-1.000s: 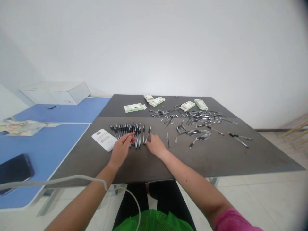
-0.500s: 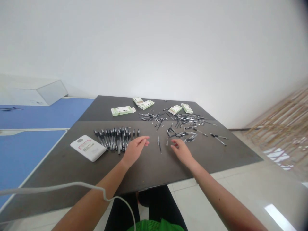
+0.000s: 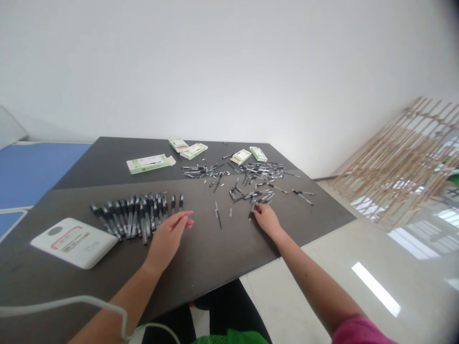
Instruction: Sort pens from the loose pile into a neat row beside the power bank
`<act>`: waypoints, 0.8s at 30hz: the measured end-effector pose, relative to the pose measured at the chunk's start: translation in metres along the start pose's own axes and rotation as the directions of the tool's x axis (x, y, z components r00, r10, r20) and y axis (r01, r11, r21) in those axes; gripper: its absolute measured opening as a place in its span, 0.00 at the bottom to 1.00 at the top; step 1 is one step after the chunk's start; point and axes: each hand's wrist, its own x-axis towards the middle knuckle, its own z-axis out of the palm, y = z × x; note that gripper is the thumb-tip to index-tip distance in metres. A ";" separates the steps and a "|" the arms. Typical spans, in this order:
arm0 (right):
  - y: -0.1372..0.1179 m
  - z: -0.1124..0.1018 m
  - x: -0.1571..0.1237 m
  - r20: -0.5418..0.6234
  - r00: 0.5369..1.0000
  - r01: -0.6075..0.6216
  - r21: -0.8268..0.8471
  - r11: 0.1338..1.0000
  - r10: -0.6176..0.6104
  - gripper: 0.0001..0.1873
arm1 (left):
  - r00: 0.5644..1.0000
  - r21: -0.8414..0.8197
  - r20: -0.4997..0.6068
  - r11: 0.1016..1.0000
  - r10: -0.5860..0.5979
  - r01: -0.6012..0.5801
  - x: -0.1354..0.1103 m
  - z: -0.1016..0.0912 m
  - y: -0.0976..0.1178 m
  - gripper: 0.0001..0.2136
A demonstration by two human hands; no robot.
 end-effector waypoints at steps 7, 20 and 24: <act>0.034 -0.023 0.022 -0.081 0.991 -0.111 -0.111 0.988 0.103 0.18 | 1.000 0.047 -0.022 0.999 -0.022 0.023 0.000 -0.005 -0.001 0.19; 0.175 -0.100 0.097 0.092 0.955 -0.214 -0.439 0.873 0.280 0.30 | 0.999 0.113 -0.026 0.993 -0.031 0.034 0.002 -0.005 0.000 0.20; 0.178 -0.098 0.112 0.170 0.950 -0.153 -0.481 0.863 0.263 0.21 | 0.998 0.106 -0.046 0.993 -0.041 0.046 0.003 -0.005 -0.002 0.20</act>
